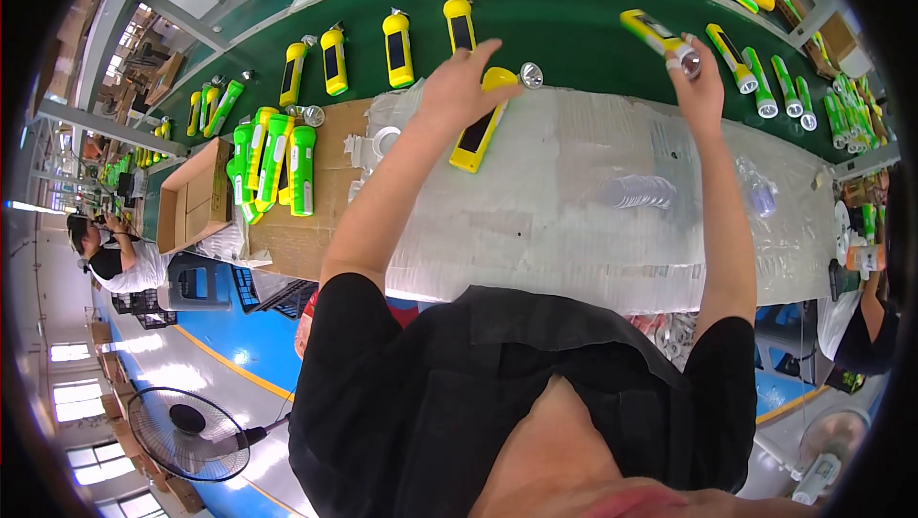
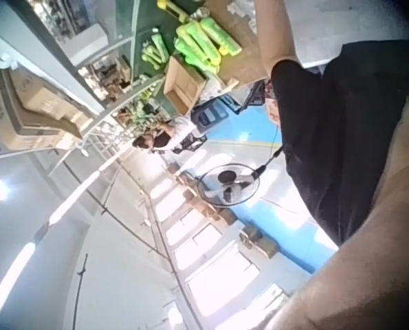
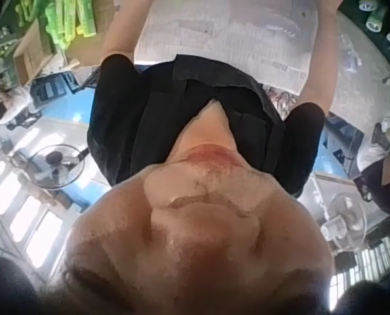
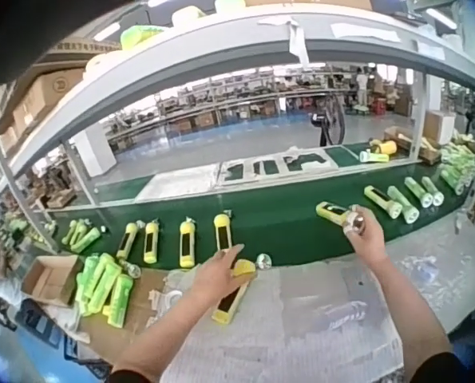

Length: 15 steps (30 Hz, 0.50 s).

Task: Assembling flashlight components at a factory production line.

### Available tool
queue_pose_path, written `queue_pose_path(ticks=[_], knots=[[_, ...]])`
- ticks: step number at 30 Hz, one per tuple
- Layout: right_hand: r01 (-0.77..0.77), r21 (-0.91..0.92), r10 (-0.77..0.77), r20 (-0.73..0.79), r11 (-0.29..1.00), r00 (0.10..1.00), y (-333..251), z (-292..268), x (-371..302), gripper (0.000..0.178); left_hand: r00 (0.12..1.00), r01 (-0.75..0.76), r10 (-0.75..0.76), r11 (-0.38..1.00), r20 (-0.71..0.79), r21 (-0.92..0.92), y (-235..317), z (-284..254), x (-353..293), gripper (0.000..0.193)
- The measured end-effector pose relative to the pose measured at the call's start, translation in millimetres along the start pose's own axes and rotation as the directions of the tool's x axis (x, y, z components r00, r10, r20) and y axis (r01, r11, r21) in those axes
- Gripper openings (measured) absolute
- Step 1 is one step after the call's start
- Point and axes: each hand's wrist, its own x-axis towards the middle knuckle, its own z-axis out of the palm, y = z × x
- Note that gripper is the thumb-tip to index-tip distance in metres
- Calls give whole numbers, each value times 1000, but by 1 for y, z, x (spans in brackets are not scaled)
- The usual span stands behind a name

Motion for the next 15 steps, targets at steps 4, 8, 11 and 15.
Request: queue_pose_path(ticks=[4,8,11,15], knots=[[48,-749,90,142,661,986,80,-26,4,55,981,-30,27,999,193,16,-8,22,-9,74],[119,-318,-62,185,941,981,-26,-1,-32,38,999,-29,35,957,14,-290,2,16,-26,73],[-369,52,277,568,928,775,-102,22,-85,42,1000,11,3,776,21,-631,49,13,-53,75],[-701,586,321,626,406,710,-149,38,-142,44,966,-237,244,705,-84,-669,81,14,-99,53]])
